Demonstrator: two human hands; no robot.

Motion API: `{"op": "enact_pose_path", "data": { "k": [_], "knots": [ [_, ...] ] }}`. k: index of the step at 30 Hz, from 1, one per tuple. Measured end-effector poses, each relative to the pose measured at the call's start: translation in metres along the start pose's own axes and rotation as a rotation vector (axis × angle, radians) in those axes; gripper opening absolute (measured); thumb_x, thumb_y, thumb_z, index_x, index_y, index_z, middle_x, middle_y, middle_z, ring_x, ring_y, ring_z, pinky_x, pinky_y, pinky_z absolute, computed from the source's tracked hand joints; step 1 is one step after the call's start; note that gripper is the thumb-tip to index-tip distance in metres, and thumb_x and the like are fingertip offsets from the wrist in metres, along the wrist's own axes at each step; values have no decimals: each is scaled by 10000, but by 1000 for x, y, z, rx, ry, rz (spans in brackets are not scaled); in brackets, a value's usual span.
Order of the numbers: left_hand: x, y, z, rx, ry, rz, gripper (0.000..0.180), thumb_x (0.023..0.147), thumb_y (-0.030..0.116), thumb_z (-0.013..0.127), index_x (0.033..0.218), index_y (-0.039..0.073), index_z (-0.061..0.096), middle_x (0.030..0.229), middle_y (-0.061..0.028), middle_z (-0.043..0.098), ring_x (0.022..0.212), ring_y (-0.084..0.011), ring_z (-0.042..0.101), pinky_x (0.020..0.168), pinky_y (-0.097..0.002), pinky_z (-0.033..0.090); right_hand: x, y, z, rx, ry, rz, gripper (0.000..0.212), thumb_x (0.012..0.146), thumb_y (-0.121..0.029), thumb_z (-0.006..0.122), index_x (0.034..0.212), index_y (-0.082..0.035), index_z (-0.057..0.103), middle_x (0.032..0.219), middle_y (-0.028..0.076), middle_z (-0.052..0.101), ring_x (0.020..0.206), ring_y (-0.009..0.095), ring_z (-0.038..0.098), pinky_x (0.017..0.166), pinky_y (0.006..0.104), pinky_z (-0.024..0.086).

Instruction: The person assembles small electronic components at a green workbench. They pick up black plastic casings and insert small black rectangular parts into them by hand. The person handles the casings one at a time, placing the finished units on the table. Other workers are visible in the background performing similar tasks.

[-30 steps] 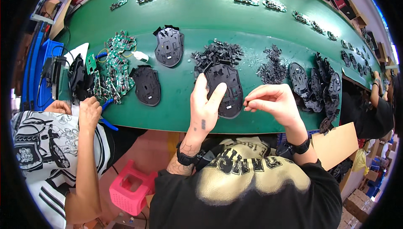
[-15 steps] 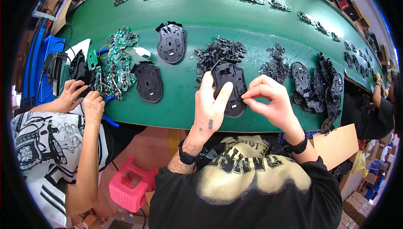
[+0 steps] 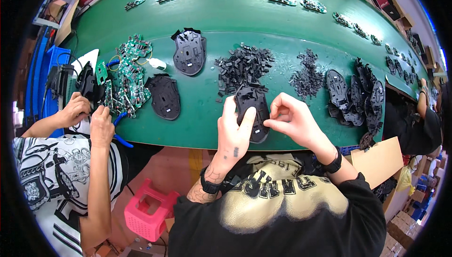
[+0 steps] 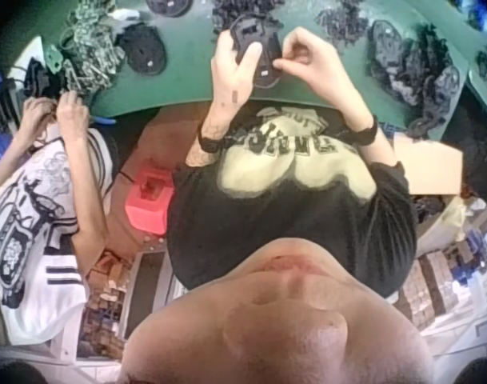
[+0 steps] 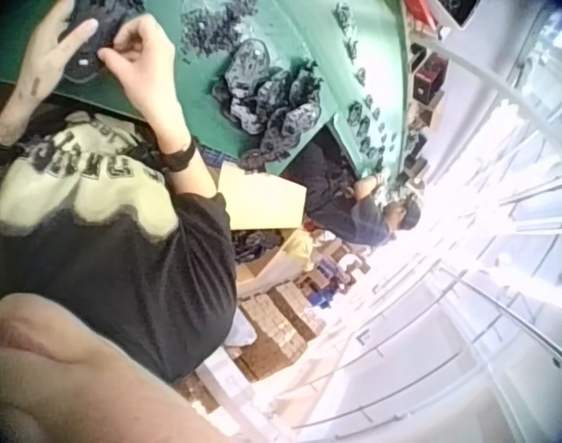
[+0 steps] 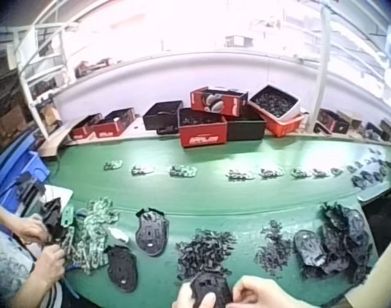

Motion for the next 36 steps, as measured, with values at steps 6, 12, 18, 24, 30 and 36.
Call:
{"op": "enact_pose_path", "data": {
  "k": [6, 12, 18, 24, 30, 36],
  "knots": [
    [2, -12, -19, -100, 143, 49, 335, 935, 53, 529, 1244, -46, 445, 1145, -118, 587, 955, -154, 601, 826, -275, 504, 38, -6, -24, -454, 259, -285, 177, 751, -110, 755, 904, -44, 694, 782, 38, 612, 664, 115, 584, 618, 255, 475],
    [2, -14, -30, -292, 49, -45, 432, 936, 58, 496, 1328, -20, 332, 1032, -102, 619, 840, -126, 622, 653, -242, 530, 51, 3, -22, -692, 174, -321, 123, 772, -77, 712, 876, -26, 669, 811, 68, 604, 665, 152, 598, 638, 296, 492],
    [6, -2, -11, -244, 81, 13, 595, 882, -23, 514, 1391, 14, 207, 1105, -147, 582, 875, -181, 645, 619, -283, 578, 31, -19, -22, -58, 185, -215, 122, 834, -18, 630, 947, -27, 674, 824, 22, 602, 669, 75, 539, 638, 234, 466],
    [17, -2, 13, -243, -10, 89, 720, 871, -52, 552, 1431, 58, 114, 1184, -180, 533, 1001, -202, 620, 836, -336, 554, 17, -17, -31, 215, 237, -257, 143, 844, 14, 654, 983, 45, 667, 937, 96, 686, 843, 154, 681, 789, 263, 550],
    [19, 8, 44, -177, -114, 104, 718, 865, -36, 565, 1437, 65, 141, 1237, -166, 516, 1018, -188, 610, 831, -295, 529, -3, -34, -44, -332, 413, -403, 102, 783, -12, 716, 883, -29, 704, 971, 54, 660, 948, 130, 628, 825, 272, 526],
    [22, 13, 69, -197, -208, 130, 725, 864, -37, 574, 1437, 71, 143, 1270, -162, 473, 1085, -222, 582, 911, -332, 505, -3, -11, -65, 387, 302, -243, 303, 800, -23, 710, 1078, -15, 589, 1015, 64, 636, 945, 126, 610, 808, 281, 507]
  ]
}}
Point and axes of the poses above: each hand's wrist, its own x-axis towards the middle knuckle, its own z-axis out of the palm, y = z × x, the point moved 3 cm from there along x, towards the middle knuckle
